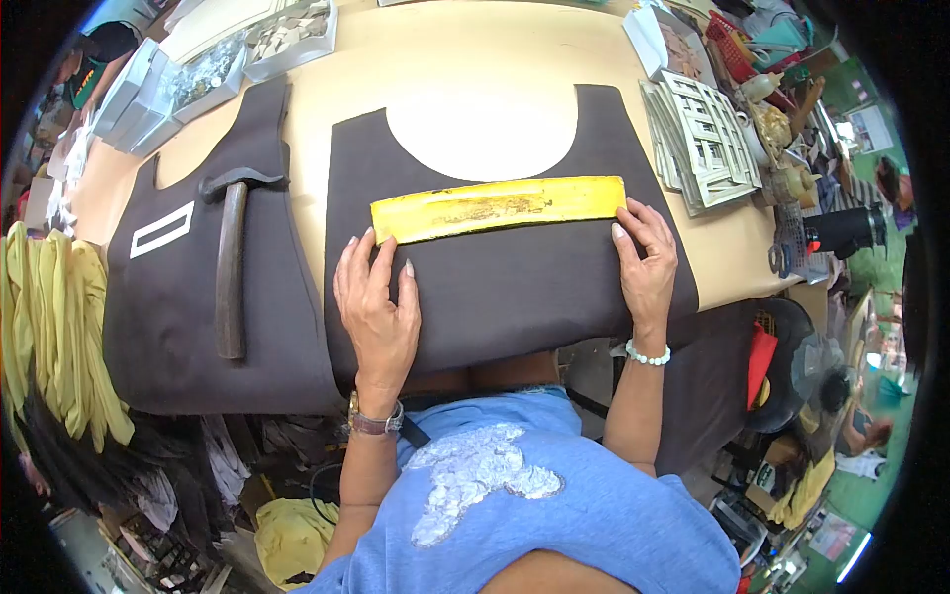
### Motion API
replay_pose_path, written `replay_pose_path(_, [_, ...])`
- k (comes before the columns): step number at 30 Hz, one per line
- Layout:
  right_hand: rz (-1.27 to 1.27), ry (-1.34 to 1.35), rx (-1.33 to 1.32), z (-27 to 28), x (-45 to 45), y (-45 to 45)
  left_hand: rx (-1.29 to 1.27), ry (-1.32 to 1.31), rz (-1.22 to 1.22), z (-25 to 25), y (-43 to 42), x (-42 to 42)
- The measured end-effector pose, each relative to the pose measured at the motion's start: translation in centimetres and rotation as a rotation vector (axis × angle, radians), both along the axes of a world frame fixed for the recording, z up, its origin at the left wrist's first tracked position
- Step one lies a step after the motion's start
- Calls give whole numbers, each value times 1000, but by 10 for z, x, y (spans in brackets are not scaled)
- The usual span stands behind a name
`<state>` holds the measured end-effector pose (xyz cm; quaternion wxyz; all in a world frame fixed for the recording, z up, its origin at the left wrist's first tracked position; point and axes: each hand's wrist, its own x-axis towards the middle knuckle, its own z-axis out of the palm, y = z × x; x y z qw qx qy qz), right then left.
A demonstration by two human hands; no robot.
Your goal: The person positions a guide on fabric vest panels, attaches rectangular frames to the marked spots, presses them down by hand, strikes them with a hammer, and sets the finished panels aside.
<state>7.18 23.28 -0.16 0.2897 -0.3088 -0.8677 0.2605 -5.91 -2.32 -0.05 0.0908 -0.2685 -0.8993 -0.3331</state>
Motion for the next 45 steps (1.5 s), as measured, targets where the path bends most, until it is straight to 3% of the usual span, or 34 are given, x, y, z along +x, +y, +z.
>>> replay_pose_path(45, [-14,-11,27,3,-1,-3,-31,26,14,3,2,2])
